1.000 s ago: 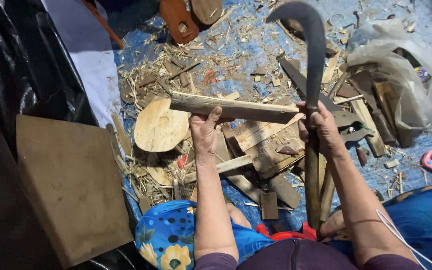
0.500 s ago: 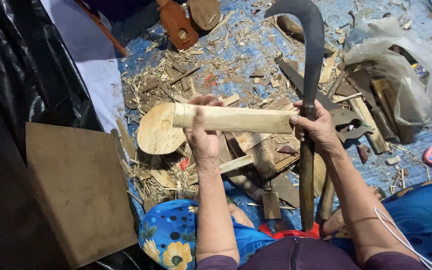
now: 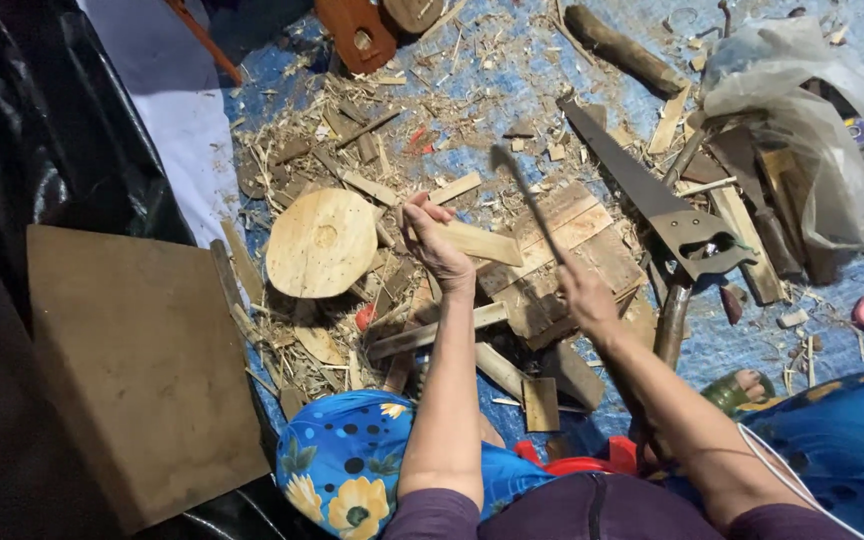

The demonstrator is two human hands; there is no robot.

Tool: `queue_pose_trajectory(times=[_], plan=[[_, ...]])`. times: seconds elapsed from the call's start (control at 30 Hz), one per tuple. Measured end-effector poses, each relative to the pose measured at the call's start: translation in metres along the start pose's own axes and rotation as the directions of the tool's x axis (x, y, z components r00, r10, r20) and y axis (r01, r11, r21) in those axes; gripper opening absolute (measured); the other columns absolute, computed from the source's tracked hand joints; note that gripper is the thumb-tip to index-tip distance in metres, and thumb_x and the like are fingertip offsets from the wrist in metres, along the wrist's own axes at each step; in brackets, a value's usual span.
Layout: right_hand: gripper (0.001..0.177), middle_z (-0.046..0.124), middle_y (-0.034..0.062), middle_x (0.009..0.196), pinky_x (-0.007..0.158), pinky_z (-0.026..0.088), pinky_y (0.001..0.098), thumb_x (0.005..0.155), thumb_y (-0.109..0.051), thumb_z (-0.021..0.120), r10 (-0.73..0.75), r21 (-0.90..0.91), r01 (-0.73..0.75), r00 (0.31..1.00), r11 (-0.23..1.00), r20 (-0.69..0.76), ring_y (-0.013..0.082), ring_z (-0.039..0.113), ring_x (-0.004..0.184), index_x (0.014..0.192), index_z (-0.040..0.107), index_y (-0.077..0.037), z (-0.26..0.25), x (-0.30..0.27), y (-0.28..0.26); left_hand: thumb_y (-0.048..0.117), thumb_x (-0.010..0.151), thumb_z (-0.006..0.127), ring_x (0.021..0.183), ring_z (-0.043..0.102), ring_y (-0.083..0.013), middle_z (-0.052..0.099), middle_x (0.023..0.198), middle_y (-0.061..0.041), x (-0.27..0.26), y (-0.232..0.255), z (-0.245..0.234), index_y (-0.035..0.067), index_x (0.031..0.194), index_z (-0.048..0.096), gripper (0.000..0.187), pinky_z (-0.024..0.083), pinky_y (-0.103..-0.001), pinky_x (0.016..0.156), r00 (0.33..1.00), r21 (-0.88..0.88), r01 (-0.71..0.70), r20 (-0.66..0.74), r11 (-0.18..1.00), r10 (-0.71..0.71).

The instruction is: Shaping a piece of wood using a hand-held curved blade

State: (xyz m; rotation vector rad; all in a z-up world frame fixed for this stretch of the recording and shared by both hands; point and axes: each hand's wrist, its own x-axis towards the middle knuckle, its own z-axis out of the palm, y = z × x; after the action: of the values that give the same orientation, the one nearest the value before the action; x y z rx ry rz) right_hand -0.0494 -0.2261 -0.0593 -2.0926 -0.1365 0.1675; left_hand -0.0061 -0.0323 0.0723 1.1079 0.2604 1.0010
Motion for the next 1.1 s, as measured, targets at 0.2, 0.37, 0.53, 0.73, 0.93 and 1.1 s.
queue_pose_trajectory(times=[0.2, 0.37, 0.53, 0.73, 0.93, 1.1], plan=[[0.048, 0.066, 0.0203, 0.134, 0.096, 0.051, 0.0626, 0.104, -0.023, 0.054, -0.169, -0.019, 0.171, 0.982, 0.985, 0.080, 0.0489, 0.062, 0.117, 0.152, 0.051, -0.024, 0.025, -0.028, -0.004, 0.052, 0.108, 0.041, 0.074, 0.056, -0.0068, 0.047, 0.080, 0.000, 0.004, -0.032, -0.004, 0.007, 0.120, 0.058, 0.049, 0.051, -0.021, 0.078, 0.999, 0.112, 0.036, 0.029, 0.993, -0.039], [0.053, 0.071, 0.0155, 0.119, 0.090, 0.056, 0.0558, 0.099, -0.029, 0.061, -0.210, -0.164, 0.224, 0.972, 0.961, 0.101, 0.0427, 0.066, 0.109, 0.150, 0.051, -0.038, 0.031, -0.036, 0.000, 0.046, 0.105, 0.047, 0.080, 0.057, -0.0085, 0.055, 0.084, -0.004, 0.005, -0.034, -0.010, 0.008, 0.124, 0.058, 0.043, 0.047, -0.020, 0.079, 0.998, 0.114, -0.031, 0.064, 0.993, 0.024], [0.060, 0.069, 0.0145, 0.123, 0.090, 0.056, 0.0549, 0.098, -0.023, 0.061, -0.236, -0.133, 0.254, 0.962, 0.958, 0.137, 0.0424, 0.065, 0.112, 0.154, 0.047, -0.038, 0.033, -0.037, 0.002, 0.038, 0.104, 0.045, 0.062, 0.051, -0.0093, 0.047, 0.068, -0.004, 0.014, -0.064, -0.030, 0.005, 0.105, 0.061, 0.036, 0.044, -0.020, 0.063, 0.993, 0.100, -0.102, 0.062, 0.990, 0.096], [0.053, 0.073, 0.0148, 0.116, 0.089, 0.057, 0.0519, 0.099, -0.017, 0.057, -0.185, -0.084, 0.198, 0.973, 0.977, 0.142, 0.0429, 0.068, 0.106, 0.149, 0.056, -0.033, 0.039, -0.048, 0.021, 0.028, 0.107, 0.041, 0.045, 0.043, -0.0137, 0.036, 0.054, -0.003, -0.001, -0.058, -0.033, 0.006, 0.070, 0.053, 0.045, 0.043, -0.023, 0.051, 0.978, 0.310, -0.191, -0.021, 0.931, 0.208], [0.054, 0.071, 0.0132, 0.127, 0.096, 0.055, 0.0520, 0.096, -0.020, 0.062, -0.152, -0.034, 0.159, 0.977, 0.987, 0.148, 0.0389, 0.064, 0.118, 0.148, 0.056, -0.034, 0.040, -0.035, 0.015, 0.026, 0.108, 0.040, 0.049, 0.048, -0.0197, 0.041, 0.055, -0.005, 0.009, -0.078, -0.035, 0.009, 0.072, 0.055, 0.043, 0.046, -0.027, 0.057, 0.955, 0.423, -0.278, 0.021, 0.863, 0.297], [0.049, 0.072, 0.0092, 0.128, 0.095, 0.056, 0.0485, 0.103, -0.018, 0.053, -0.144, 0.091, 0.131, 0.978, 0.987, 0.151, 0.0384, 0.067, 0.115, 0.149, 0.057, -0.033, 0.039, -0.028, 0.014, 0.030, 0.108, 0.037, 0.050, 0.044, -0.0103, 0.037, 0.053, 0.001, 0.022, -0.063, -0.036, 0.009, 0.070, 0.048, 0.045, 0.042, -0.021, 0.053, 0.957, 0.248, -0.268, -0.040, 0.931, 0.286]])
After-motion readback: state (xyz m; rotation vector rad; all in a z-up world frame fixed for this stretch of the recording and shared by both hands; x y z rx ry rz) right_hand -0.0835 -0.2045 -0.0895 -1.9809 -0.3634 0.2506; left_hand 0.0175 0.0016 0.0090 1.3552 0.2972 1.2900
